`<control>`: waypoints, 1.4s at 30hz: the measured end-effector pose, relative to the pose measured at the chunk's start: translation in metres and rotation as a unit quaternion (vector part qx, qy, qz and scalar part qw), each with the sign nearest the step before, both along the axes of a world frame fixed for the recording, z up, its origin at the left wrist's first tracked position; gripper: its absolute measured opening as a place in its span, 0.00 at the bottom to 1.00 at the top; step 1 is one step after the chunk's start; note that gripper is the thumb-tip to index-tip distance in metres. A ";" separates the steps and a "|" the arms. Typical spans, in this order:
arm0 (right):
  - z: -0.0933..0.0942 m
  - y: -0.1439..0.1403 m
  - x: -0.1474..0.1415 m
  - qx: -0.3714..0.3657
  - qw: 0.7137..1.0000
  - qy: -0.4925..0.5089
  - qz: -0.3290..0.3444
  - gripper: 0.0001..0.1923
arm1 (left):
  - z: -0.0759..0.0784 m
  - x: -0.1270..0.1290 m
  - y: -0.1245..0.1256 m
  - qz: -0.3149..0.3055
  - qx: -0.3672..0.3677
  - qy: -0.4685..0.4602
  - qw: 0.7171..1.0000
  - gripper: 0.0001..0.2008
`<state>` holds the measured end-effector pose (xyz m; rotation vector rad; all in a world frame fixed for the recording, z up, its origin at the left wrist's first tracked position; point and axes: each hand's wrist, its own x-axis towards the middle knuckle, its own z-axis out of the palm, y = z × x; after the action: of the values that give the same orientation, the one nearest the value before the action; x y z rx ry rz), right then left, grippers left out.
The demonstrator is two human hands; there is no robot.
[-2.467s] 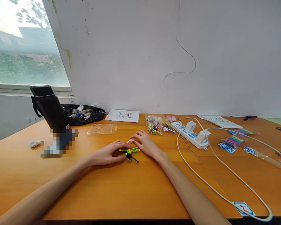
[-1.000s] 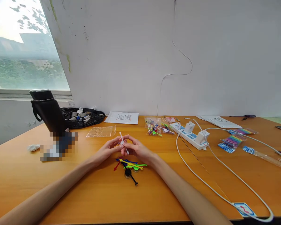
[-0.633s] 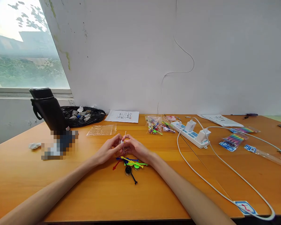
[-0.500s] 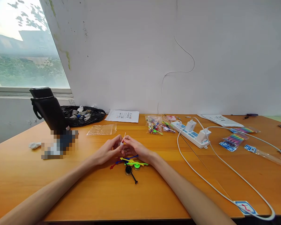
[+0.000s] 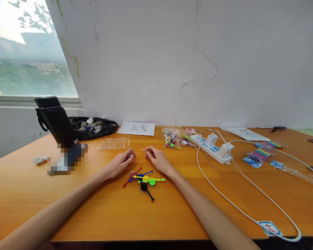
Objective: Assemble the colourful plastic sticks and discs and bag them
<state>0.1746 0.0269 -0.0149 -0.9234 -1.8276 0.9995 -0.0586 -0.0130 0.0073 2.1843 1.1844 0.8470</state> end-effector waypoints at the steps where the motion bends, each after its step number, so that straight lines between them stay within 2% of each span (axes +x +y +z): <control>1: -0.002 0.004 0.004 0.047 0.998 -0.044 -0.021 0.10 | -0.002 0.000 0.002 0.001 -0.005 0.010 1.000 0.11; 7: -0.003 0.032 0.006 0.208 0.952 -0.206 -0.091 0.07 | -0.012 0.004 0.011 0.028 0.002 0.079 0.996 0.13; 10: -0.002 0.039 0.000 0.228 0.937 -0.246 -0.102 0.07 | -0.014 0.013 0.017 0.067 0.012 0.118 0.991 0.12; 14: 0.000 0.040 -0.001 0.242 0.924 -0.274 -0.112 0.08 | -0.017 0.028 0.028 0.111 0.029 0.107 0.988 0.09; 16: 0.001 0.039 -0.001 0.236 0.924 -0.279 -0.113 0.09 | -0.018 0.032 0.033 0.099 0.022 0.066 0.993 0.09; 19: 0.004 0.032 -0.003 0.239 0.926 -0.270 -0.111 0.13 | -0.020 0.028 0.036 0.035 -0.028 -0.081 0.996 0.13; 21: 0.006 0.024 -0.005 0.256 0.930 -0.245 -0.103 0.16 | -0.020 0.023 0.036 -0.008 -0.076 -0.184 0.980 0.17; 24: 0.008 0.011 -0.007 0.270 0.936 -0.216 -0.067 0.17 | -0.021 0.019 0.037 -0.043 -0.129 -0.259 0.956 0.20; 27: 0.005 0.006 -0.006 0.273 0.929 -0.240 -0.063 0.18 | -0.021 0.020 0.038 -0.062 -0.145 -0.280 0.947 0.21; 35: -0.001 0.019 -0.001 0.254 0.907 -0.300 -0.152 0.14 | -0.020 0.022 0.037 -0.056 -0.143 -0.260 0.953 0.20; 42: 0.000 0.020 0.002 0.247 0.899 -0.320 -0.167 0.08 | -0.021 0.023 0.037 -0.060 -0.135 -0.256 0.955 0.21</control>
<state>0.1768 0.0472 -0.0153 -1.2657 -2.1922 -0.0249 -0.0356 0.0235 -0.0132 1.6573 0.8423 1.0466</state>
